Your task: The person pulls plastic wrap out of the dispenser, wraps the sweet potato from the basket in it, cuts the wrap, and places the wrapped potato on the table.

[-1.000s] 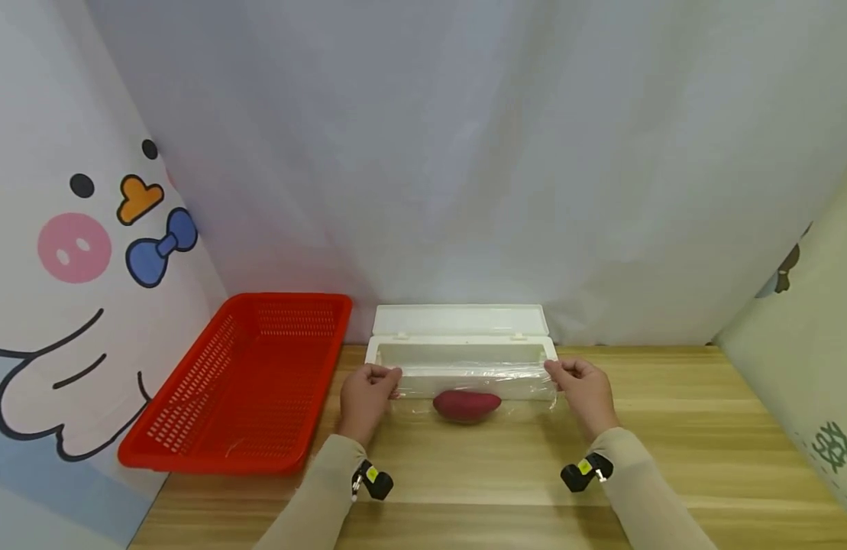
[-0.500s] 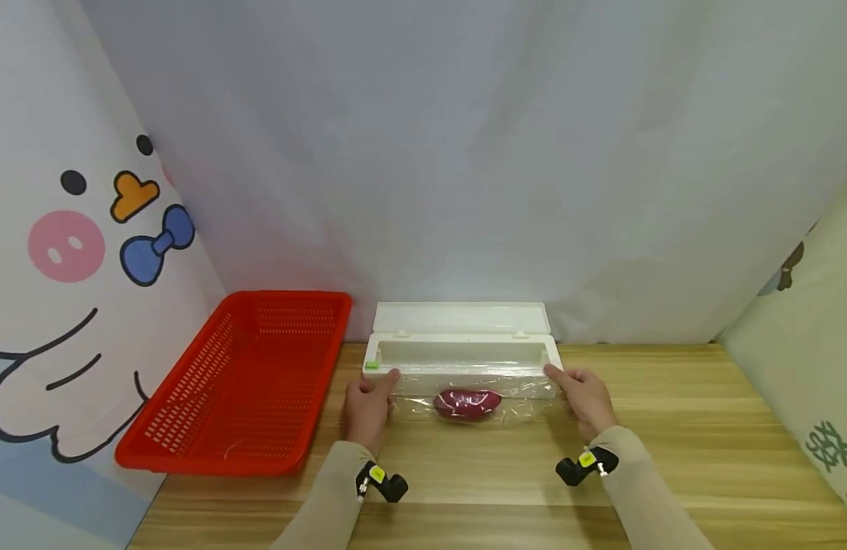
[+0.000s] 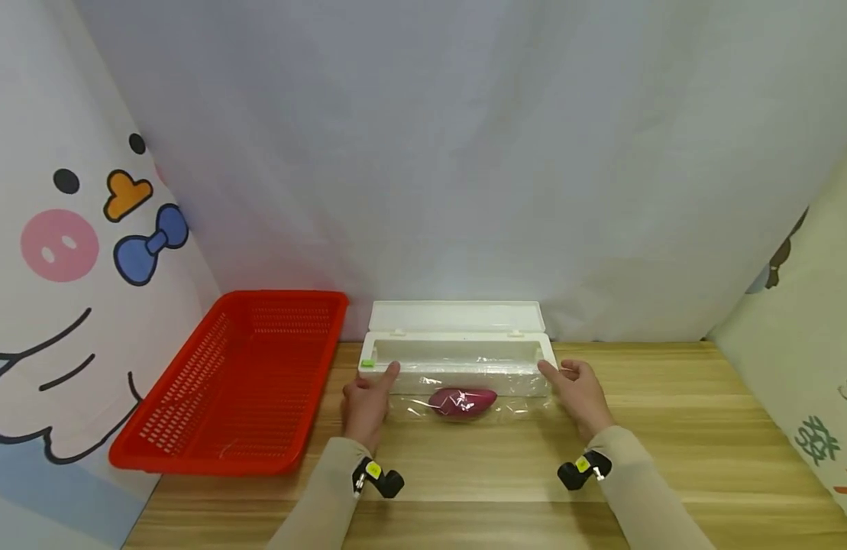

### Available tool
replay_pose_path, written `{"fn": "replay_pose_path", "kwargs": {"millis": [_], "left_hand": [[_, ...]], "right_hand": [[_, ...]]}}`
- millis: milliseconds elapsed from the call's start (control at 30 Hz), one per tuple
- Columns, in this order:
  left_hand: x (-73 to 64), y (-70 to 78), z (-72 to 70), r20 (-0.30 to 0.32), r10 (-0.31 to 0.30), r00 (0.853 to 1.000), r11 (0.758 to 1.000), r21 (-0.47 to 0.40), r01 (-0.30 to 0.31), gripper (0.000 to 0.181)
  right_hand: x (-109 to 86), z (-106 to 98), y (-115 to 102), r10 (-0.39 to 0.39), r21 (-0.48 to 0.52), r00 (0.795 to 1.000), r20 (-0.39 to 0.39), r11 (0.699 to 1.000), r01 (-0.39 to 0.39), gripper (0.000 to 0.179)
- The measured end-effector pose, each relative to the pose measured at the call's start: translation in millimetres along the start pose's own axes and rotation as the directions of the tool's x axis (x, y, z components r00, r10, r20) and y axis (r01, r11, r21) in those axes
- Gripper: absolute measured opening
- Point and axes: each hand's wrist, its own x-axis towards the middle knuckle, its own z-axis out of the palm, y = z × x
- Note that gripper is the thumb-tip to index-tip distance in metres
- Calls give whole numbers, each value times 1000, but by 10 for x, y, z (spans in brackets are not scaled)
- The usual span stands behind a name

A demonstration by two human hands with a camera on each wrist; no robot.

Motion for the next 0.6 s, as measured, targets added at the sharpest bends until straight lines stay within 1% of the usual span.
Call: {"fn": "replay_pose_path", "kwargs": {"millis": [67, 133, 167, 200, 233, 300, 367, 467, 533, 600], "left_hand": [[22, 3, 2, -11, -20, 1000, 1000, -14, 19, 94], [49, -3, -3, -20, -17, 1000, 999, -31, 16, 97], [66, -12, -8, -21, -3, 1000, 999, -41, 2, 100], [83, -21, -14, -28, 19, 999, 999, -32, -20, 101], [101, -30, -20, -29, 52, 998, 998, -27, -52, 101], [131, -39, -29, -5, 112, 994, 993, -21, -112, 97], [151, -45, -33, 27, 145, 989, 989, -32, -144, 88], [145, -33, -27, 84, 144, 986, 987, -79, -138, 79], [129, -23, -25, 101, 139, 985, 987, -92, -130, 77], [105, -6, -30, 103, 137, 985, 988, -85, -129, 76]], "right_hand": [[0, 26, -2, 13, 2, 1000, 15, 1000, -13, 81], [2, 24, 10, 39, 20, 999, 20, 999, -39, 74], [-2, 16, 17, 53, 37, 998, 25, 998, -54, 71], [-4, 4, 22, 67, 60, 997, 34, 996, -69, 68], [-4, -9, 26, 74, 81, 996, 48, 994, -78, 67], [-5, -28, 17, 84, 124, 993, 78, 988, -94, 65], [-8, -37, -4, 93, 149, 991, 95, 983, -106, 62], [-15, -35, -45, 106, 139, 990, 94, 983, -119, 59], [-28, -27, -76, 114, 106, 990, 86, 987, -123, 64], [-43, -11, -103, 108, 57, 991, 74, 992, -112, 75]]}}
